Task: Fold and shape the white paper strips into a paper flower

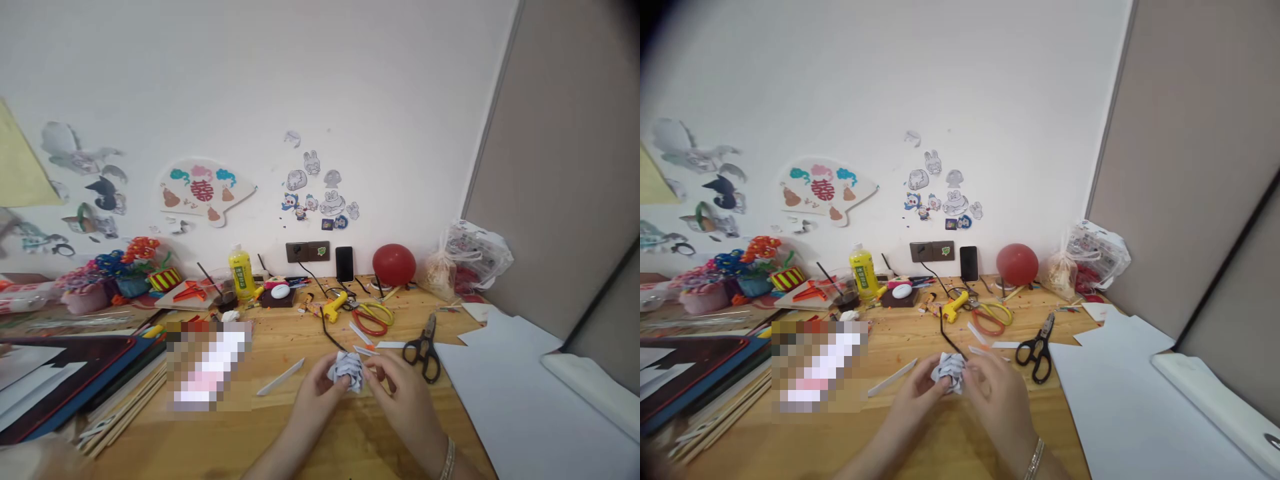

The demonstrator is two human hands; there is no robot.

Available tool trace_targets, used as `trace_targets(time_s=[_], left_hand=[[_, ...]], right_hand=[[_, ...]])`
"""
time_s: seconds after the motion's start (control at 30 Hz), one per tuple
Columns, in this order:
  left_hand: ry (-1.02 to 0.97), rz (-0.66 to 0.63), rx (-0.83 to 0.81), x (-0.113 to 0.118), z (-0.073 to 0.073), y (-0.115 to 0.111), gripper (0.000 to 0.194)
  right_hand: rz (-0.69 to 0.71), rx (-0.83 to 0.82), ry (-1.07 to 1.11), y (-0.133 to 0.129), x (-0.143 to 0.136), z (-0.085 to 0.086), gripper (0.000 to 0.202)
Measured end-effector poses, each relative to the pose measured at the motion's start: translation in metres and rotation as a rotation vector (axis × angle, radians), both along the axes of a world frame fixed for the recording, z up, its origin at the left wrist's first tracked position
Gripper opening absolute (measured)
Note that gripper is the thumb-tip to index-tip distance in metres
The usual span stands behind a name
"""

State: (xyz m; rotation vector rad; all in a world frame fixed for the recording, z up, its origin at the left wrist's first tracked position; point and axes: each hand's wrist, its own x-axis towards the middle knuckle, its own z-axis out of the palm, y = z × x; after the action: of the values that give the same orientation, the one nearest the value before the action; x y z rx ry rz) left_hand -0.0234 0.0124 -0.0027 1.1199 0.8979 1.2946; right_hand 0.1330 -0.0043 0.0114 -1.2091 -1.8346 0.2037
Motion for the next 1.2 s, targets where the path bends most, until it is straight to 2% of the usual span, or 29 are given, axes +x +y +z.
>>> trace_targets(time_s=[0.1, 0.2, 0.43, 0.67, 0.83, 0.97, 1.1, 1.2], left_hand=[[0.043, 0.008, 0.021, 0.0, -0.002, -0.001, 0.041], [0.072, 0.002, 0.016, 0.0, -0.002, -0.002, 0.04], [0.113, 0.006, 0.012, -0.002, -0.001, -0.003, 0.038], [0.186, 0.019, 0.04, -0.002, -0.002, -0.003, 0.034], [0.235, 0.016, 0.073, 0.001, -0.004, -0.005, 0.03], [0.248, 0.024, 0.067, 0.001, -0.004, -0.007, 0.031], [0.265, 0.001, 0.059, -0.001, -0.005, -0.006, 0.03], [0.27, -0.032, 0.068, -0.002, -0.005, -0.006, 0.03]], right_hand=[[0.06, 0.078, -0.096, -0.001, 0.0, 0.004, 0.013], [0.046, 0.105, -0.155, 0.0, -0.002, 0.005, 0.01], [0.045, 0.073, -0.087, 0.001, -0.003, 0.005, 0.014], [-0.084, 0.197, -0.184, -0.001, -0.008, 0.0, 0.014], [-0.17, 0.295, -0.259, -0.002, -0.014, -0.005, 0.026], [-0.187, 0.226, -0.247, -0.001, -0.014, -0.006, 0.025], [-0.116, 0.096, -0.222, -0.001, -0.01, -0.003, 0.019], [-0.097, 0.112, -0.227, -0.001, -0.009, -0.001, 0.02]])
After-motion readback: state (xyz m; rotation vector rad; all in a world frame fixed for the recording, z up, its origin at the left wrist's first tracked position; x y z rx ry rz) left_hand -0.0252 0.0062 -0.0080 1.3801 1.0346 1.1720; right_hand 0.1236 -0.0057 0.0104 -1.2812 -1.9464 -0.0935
